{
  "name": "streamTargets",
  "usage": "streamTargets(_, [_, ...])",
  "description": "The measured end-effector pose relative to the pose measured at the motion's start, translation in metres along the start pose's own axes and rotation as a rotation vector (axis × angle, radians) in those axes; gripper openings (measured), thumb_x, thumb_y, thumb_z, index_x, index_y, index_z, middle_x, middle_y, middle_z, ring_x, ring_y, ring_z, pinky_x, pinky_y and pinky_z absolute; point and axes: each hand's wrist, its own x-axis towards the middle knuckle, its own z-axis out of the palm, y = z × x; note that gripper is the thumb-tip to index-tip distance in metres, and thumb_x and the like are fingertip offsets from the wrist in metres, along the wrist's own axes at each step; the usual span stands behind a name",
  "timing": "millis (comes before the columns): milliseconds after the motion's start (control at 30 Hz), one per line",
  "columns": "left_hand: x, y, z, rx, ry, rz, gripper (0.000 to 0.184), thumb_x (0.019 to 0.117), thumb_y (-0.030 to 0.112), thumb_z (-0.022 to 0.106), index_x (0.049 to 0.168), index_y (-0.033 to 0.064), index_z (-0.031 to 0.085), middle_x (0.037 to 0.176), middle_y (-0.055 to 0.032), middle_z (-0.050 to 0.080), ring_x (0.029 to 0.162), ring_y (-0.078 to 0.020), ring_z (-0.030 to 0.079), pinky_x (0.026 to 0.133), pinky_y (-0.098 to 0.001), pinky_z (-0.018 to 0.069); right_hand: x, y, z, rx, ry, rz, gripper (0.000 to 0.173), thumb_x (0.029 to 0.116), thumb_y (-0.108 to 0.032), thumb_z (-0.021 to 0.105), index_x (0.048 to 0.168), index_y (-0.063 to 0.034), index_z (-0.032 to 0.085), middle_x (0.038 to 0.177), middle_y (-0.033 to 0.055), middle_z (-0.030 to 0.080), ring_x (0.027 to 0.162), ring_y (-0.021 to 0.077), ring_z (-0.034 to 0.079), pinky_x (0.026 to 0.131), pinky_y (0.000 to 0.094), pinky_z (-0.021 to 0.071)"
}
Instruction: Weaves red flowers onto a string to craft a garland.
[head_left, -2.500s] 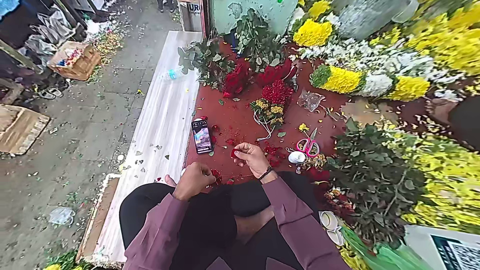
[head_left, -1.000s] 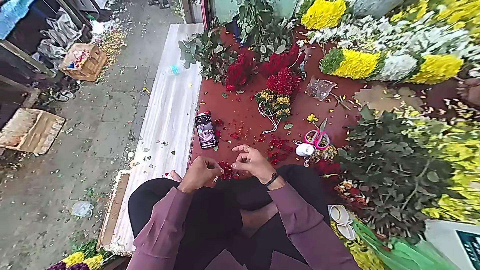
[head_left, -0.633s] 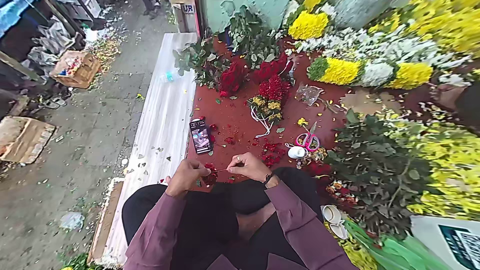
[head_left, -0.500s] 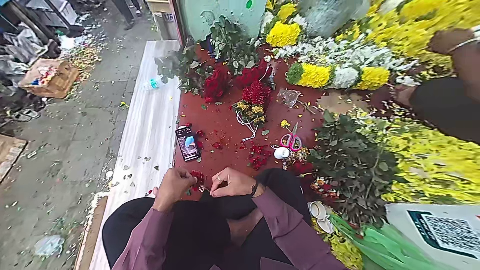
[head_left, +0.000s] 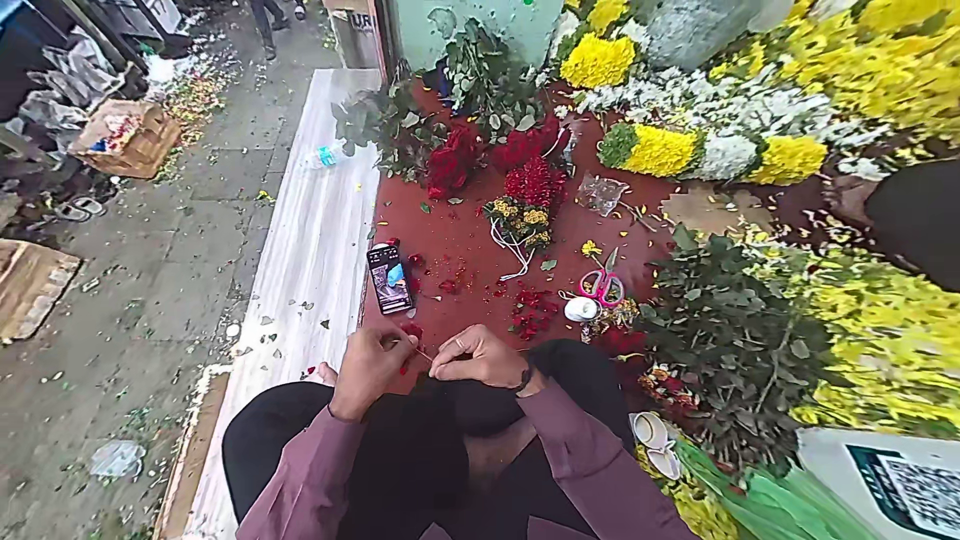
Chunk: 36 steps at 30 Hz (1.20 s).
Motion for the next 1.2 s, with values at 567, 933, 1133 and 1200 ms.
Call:
streamTargets(567, [-0.002,-0.001,-0.012,0.111,-0.381,-0.238,0.017,0.0819,0.031,0.080,0.076,0.0164,0.075,0.067,0.0030,0.069,0.059,-0.0107,0.064,0.059,-0.0391,0.0545,0.099,0.104,-0.080,-0.803,0.299,0.693,0.022,0.0986,-0.019,0.060,0.112,-0.0177,0.078,0.108,0.0093,0.075,0.101,0.0291,0.071,0.090,0.0607,0.0556])
streamTargets(933, [-0.002,0.004,-0.009,0.116,-0.393,-0.220,0.018,0.0841,0.032,0.078,0.076,0.0161,0.074,0.068,0.0027,0.069,0.061,-0.0112,0.064,0.059,-0.0399,0.0536,0.084,0.143,-0.098,-0.698,0.530,0.728,0.026,0.0876,-0.022,0.078,0.111,-0.0128,0.072,0.095,0.0136,0.074,0.081,0.0330,0.072,0.072,0.0586,0.0588])
streamTargets(1133, [-0.004,0.011,0.003,0.139,-0.407,-0.168,0.019,0.0834,0.034,0.076,0.078,0.0163,0.074,0.070,0.0016,0.070,0.064,-0.0140,0.066,0.063,-0.0448,0.0558,0.058,0.126,-0.116,-0.830,0.561,0.711,0.017,0.0921,-0.016,0.068,0.106,-0.0192,0.077,0.100,0.0099,0.075,0.087,0.0309,0.072,0.076,0.0610,0.0575])
streamTargets(1200, [-0.003,0.008,0.004,0.141,-0.423,-0.172,0.019,0.0836,0.034,0.077,0.079,0.0161,0.075,0.072,0.0011,0.071,0.066,-0.0147,0.068,0.066,-0.0454,0.0578,0.081,0.129,-0.103,-0.869,0.514,0.676,0.017,0.0934,-0.016,0.066,0.106,-0.0189,0.077,0.104,0.0111,0.075,0.093,0.0333,0.072,0.079,0.0637,0.0566])
